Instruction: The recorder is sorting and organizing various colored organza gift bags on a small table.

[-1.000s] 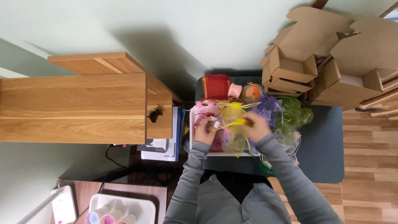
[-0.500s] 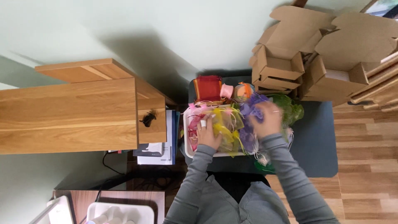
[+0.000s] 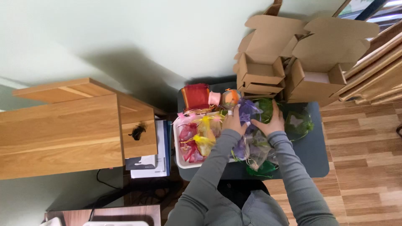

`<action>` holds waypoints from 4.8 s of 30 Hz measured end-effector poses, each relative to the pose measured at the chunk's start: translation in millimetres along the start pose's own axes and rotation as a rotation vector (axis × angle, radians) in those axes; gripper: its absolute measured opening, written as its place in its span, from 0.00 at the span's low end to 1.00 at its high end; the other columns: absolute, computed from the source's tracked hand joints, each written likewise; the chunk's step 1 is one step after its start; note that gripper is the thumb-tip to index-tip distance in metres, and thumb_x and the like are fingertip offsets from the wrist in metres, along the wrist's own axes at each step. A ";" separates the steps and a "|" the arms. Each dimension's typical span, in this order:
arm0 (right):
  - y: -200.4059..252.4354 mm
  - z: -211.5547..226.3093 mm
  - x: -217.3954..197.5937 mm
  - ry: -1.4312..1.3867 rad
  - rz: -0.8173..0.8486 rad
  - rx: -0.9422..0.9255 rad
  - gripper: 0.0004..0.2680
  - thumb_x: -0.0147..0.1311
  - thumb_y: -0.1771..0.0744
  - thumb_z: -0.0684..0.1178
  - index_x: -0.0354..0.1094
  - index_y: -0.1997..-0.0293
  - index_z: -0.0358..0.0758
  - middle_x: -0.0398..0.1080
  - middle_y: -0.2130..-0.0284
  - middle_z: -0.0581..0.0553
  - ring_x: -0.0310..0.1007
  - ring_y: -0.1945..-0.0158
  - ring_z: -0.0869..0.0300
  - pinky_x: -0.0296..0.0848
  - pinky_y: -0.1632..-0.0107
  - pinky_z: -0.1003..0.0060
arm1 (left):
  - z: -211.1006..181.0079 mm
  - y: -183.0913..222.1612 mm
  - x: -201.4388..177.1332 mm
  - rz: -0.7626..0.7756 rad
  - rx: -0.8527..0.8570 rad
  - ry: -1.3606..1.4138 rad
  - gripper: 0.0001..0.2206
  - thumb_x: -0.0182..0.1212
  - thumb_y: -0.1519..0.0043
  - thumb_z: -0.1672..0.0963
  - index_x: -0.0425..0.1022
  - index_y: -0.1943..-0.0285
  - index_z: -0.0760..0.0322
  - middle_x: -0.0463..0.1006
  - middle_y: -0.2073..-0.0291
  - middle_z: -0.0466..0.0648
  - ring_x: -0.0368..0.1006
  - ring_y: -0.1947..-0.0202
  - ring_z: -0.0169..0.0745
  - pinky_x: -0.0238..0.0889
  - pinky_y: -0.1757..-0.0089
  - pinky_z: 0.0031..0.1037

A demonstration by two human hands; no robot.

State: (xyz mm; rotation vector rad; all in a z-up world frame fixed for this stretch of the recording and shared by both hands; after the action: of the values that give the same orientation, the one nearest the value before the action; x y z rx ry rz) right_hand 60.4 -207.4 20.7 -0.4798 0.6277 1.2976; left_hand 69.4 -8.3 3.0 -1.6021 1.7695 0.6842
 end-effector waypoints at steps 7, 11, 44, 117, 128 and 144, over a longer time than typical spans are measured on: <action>-9.7 -13.5 11.0 0.085 0.064 -0.022 0.35 0.71 0.44 0.56 0.59 0.30 0.49 0.65 0.42 0.31 0.65 0.39 0.37 0.65 0.38 0.45 | 0.3 -10.3 12.6 0.213 -0.216 -0.119 0.48 0.76 0.52 0.46 0.53 0.22 0.55 0.70 0.43 0.68 0.68 0.45 0.72 0.63 0.45 0.49; -5.5 -5.3 1.9 -0.019 -0.012 -0.111 0.23 0.66 0.42 0.48 0.68 0.41 0.44 0.71 0.50 0.37 0.73 0.47 0.43 0.71 0.44 0.52 | 3.2 -9.1 20.8 0.215 -0.173 -0.071 0.43 0.77 0.54 0.49 0.59 0.27 0.54 0.72 0.46 0.66 0.67 0.45 0.73 0.63 0.45 0.48; 98.5 136.9 100.5 -0.175 0.124 -0.421 0.20 0.63 0.41 0.43 0.66 0.44 0.38 0.69 0.50 0.35 0.69 0.45 0.40 0.69 0.42 0.51 | 87.2 101.9 -98.2 -0.139 -0.420 -0.079 0.40 0.67 0.49 0.58 0.55 0.24 0.65 0.74 0.53 0.70 0.72 0.53 0.75 0.66 0.50 0.52; 29.7 129.3 -8.2 -0.148 0.289 -0.290 0.22 0.67 0.44 0.46 0.70 0.45 0.39 0.76 0.56 0.37 0.78 0.52 0.45 0.74 0.49 0.57 | -54.7 87.5 -159.0 -0.171 0.004 0.271 0.11 0.62 0.41 0.59 0.72 0.50 0.61 0.79 0.63 0.57 0.77 0.59 0.60 0.70 0.56 0.46; 56.5 100.7 70.4 -0.136 0.328 -0.296 0.27 0.69 0.41 0.53 0.63 0.39 0.35 0.75 0.51 0.32 0.76 0.47 0.43 0.73 0.46 0.54 | 154.8 156.0 -161.2 -0.586 -0.340 0.598 0.06 0.59 0.35 0.60 0.69 0.52 0.66 0.77 0.69 0.52 0.74 0.68 0.41 0.66 0.66 0.28; 73.2 31.3 102.7 0.392 0.198 -0.018 0.32 0.60 0.38 0.70 0.59 0.37 0.32 0.64 0.41 0.25 0.63 0.41 0.30 0.57 0.42 0.37 | 159.0 156.9 -126.2 -0.242 -0.670 -0.137 0.25 0.58 0.43 0.55 0.62 0.35 0.61 0.80 0.62 0.64 0.76 0.61 0.70 0.68 0.59 0.56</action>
State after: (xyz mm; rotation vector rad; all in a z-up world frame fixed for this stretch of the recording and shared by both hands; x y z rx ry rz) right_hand 8.9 -96.6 -23.3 -0.7095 1.0116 1.4075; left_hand -61.8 211.6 -12.7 -2.0903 1.2765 1.3217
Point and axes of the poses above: each hand's wrist, its own y-axis away from the middle knuckle, its own x-axis out of the palm, z = x × y, the point moved 7 cm from there along -y, towards the middle knuckle
